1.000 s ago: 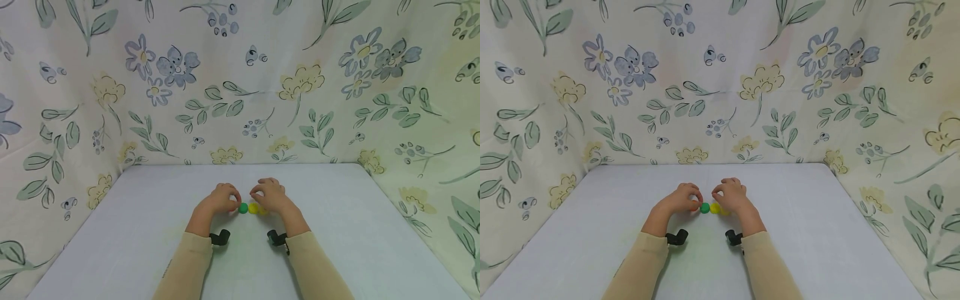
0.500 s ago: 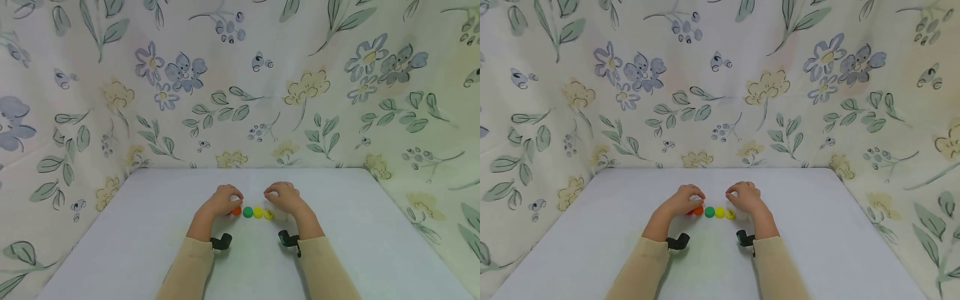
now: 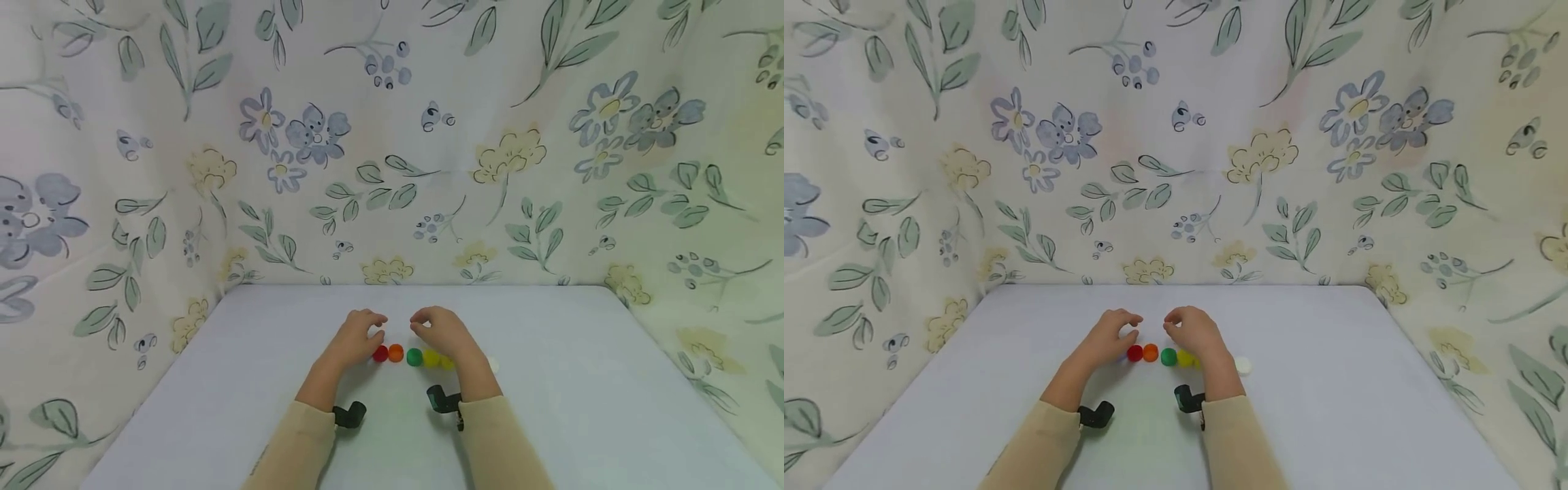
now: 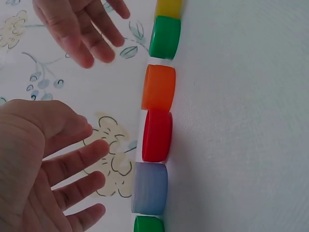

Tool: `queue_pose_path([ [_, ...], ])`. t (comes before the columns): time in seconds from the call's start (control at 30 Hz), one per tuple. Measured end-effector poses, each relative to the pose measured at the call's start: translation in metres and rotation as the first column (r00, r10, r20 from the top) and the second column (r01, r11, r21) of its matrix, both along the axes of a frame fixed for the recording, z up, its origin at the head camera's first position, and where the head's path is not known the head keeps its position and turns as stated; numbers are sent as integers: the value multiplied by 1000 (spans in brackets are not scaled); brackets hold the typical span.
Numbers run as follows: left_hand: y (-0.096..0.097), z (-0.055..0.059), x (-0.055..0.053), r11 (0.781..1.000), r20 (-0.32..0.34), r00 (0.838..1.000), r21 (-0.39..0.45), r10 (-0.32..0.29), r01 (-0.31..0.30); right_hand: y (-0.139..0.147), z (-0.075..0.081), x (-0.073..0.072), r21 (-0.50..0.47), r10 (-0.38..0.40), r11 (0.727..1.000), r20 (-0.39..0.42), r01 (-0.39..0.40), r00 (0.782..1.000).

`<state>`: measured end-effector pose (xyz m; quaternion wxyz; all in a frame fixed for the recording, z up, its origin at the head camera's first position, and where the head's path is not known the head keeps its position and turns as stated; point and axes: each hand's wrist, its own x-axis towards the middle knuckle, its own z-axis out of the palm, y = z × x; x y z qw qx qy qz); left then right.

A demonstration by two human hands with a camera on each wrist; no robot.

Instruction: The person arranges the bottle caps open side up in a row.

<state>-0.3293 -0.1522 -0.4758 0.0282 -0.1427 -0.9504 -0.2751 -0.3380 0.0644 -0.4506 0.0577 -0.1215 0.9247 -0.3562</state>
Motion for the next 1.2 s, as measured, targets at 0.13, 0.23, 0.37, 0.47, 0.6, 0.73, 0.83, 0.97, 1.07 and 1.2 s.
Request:
queue_pose_path([
  [0.13, 3, -5, -1, 1000, 12, 1000, 21, 6, -6, -4, -8, 1, 49, 12, 999, -8, -12, 1000],
  [0.23, 4, -6, -2, 1000, 33, 999, -18, -26, 26, -9, -11, -1, 119, 42, 992, -62, -34, 997],
  [0.37, 6, -6, -6, 990, 51, 994, -97, -93, 98, -17, -11, -3, 220, 89, 974, -129, -59, 988],
  [0.47, 9, -9, -9, 985, 46, 994, -133, -102, 108, -24, -12, -2, 267, 98, 962, -148, -56, 984],
  [0.6, 11, -12, -10, 981, 35, 995, -170, -91, 96, -30, -15, -1, 305, 108, 951, -150, -58, 983],
  [0.73, 12, -14, -7, 980, 37, 995, -177, -90, 95, -31, -18, 0, 331, 115, 941, -143, -62, 983],
  [0.83, 13, -13, -6, 983, 43, 995, -155, -92, 97, -31, -19, 0, 333, 112, 941, -137, -61, 984],
  [0.97, 14, -12, -5, 986, 37, 994, -134, -98, 103, -30, -20, -1, 332, 108, 941, -132, -59, 985],
  [1.07, 14, -11, -5, 987, 29, 994, -123, -102, 105, -31, -20, -2, 337, 106, 940, -133, -56, 985],
  [1.2, 14, -11, -4, 988, 31, 994, -111, -103, 105, -31, -21, -3, 338, 110, 939, -132, -59, 985],
])
